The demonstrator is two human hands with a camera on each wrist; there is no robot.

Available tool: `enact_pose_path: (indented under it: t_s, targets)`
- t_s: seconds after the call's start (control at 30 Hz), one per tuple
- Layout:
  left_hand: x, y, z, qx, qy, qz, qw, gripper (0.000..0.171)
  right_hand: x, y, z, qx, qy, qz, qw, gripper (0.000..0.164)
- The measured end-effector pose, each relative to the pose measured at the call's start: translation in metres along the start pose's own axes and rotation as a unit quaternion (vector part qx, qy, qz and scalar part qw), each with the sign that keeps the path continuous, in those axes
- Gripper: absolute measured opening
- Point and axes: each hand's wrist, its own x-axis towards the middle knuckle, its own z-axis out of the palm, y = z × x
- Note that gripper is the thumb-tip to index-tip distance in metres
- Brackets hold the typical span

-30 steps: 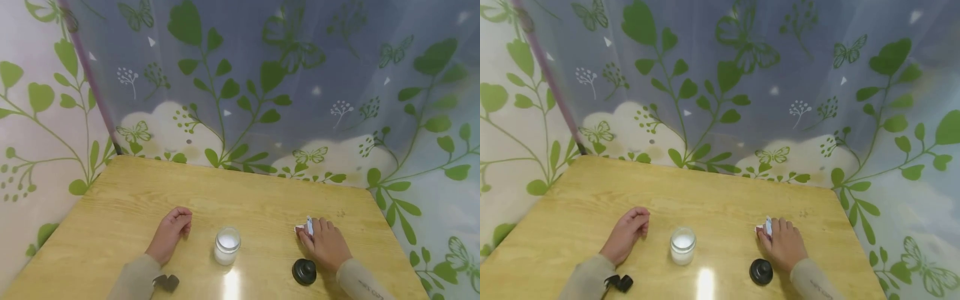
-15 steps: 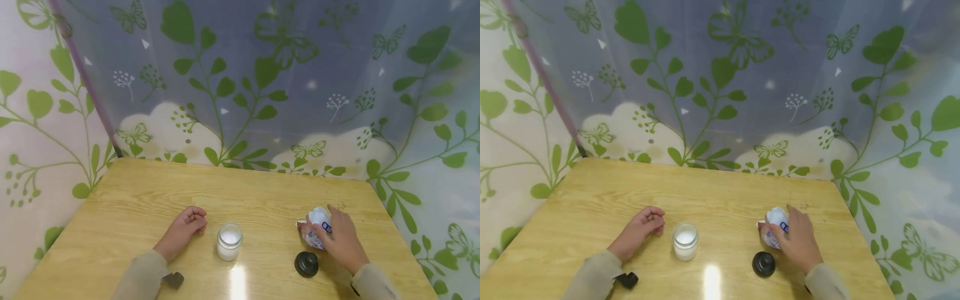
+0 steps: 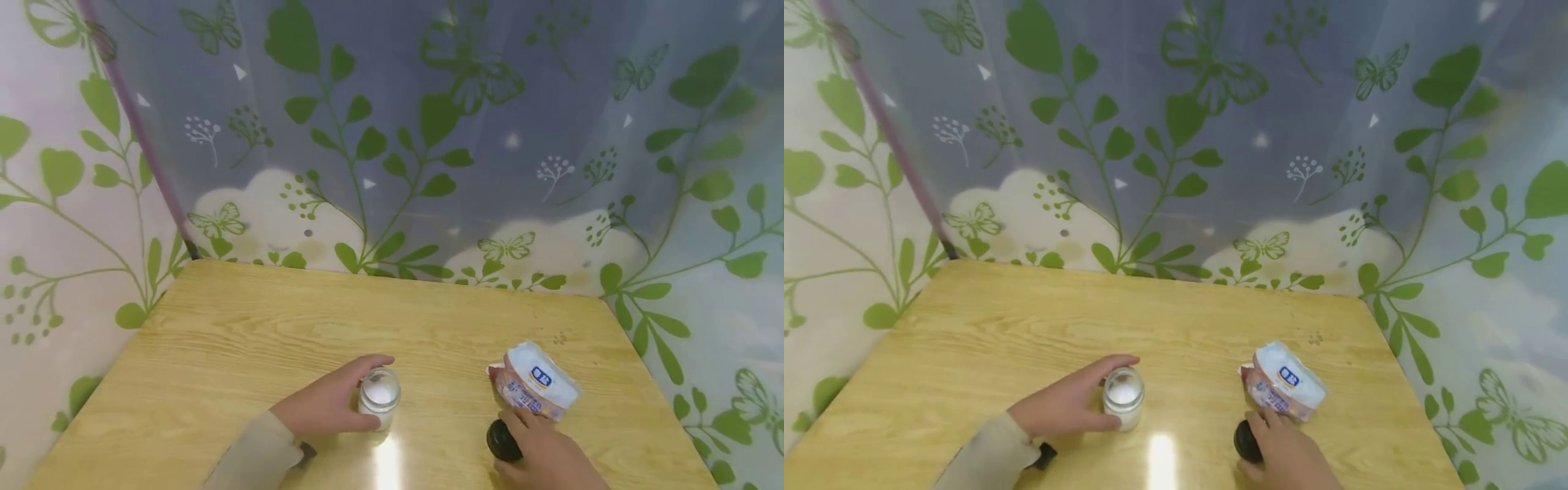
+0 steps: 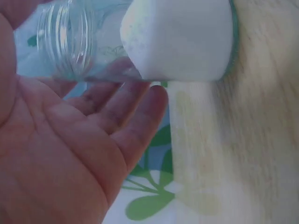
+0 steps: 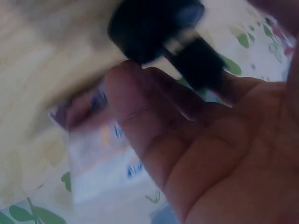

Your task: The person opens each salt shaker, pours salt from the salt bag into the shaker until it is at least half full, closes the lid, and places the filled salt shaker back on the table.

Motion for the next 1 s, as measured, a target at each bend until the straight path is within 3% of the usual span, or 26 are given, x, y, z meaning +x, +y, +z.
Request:
enact_pose_path:
  t_s: [0.13,0.3,0.4,0.5,0.63,0.77,1.0]
  targets:
    - [0.005,0.008,0.006,0.040,0.012,-0.013,0.9990,0.074,0.004,-0.002,0.016,0.004,-0.006,-0.030,1.000,0.059]
    - [0.007,0.011,0.006,0.047,0.026,-0.019,0.9984,0.067,0.016,-0.027,0.013,-0.002,0.018,-0.053,0.998,0.054]
    - [0.007,0.010,0.008,0.047,0.033,-0.016,0.9982,0.064,0.025,-0.047,0.005,0.028,0.072,-0.074,0.994,0.048]
    - [0.007,0.009,0.011,0.043,0.039,-0.011,0.9983,0.065,0.034,-0.064,-0.006,0.066,0.137,-0.113,0.982,0.046]
    - [0.009,0.009,0.014,0.030,0.046,-0.008,0.9985,0.069,0.043,-0.083,-0.022,0.099,0.177,-0.159,0.966,0.051]
    - [0.012,0.009,0.017,0.023,0.050,-0.012,0.9984,0.070,0.054,-0.098,-0.034,0.119,0.167,-0.192,0.960,0.055]
    - [0.014,0.008,0.022,0.018,0.060,-0.015,0.9979,0.068,0.075,-0.109,-0.042,0.127,0.088,-0.236,0.959,0.051]
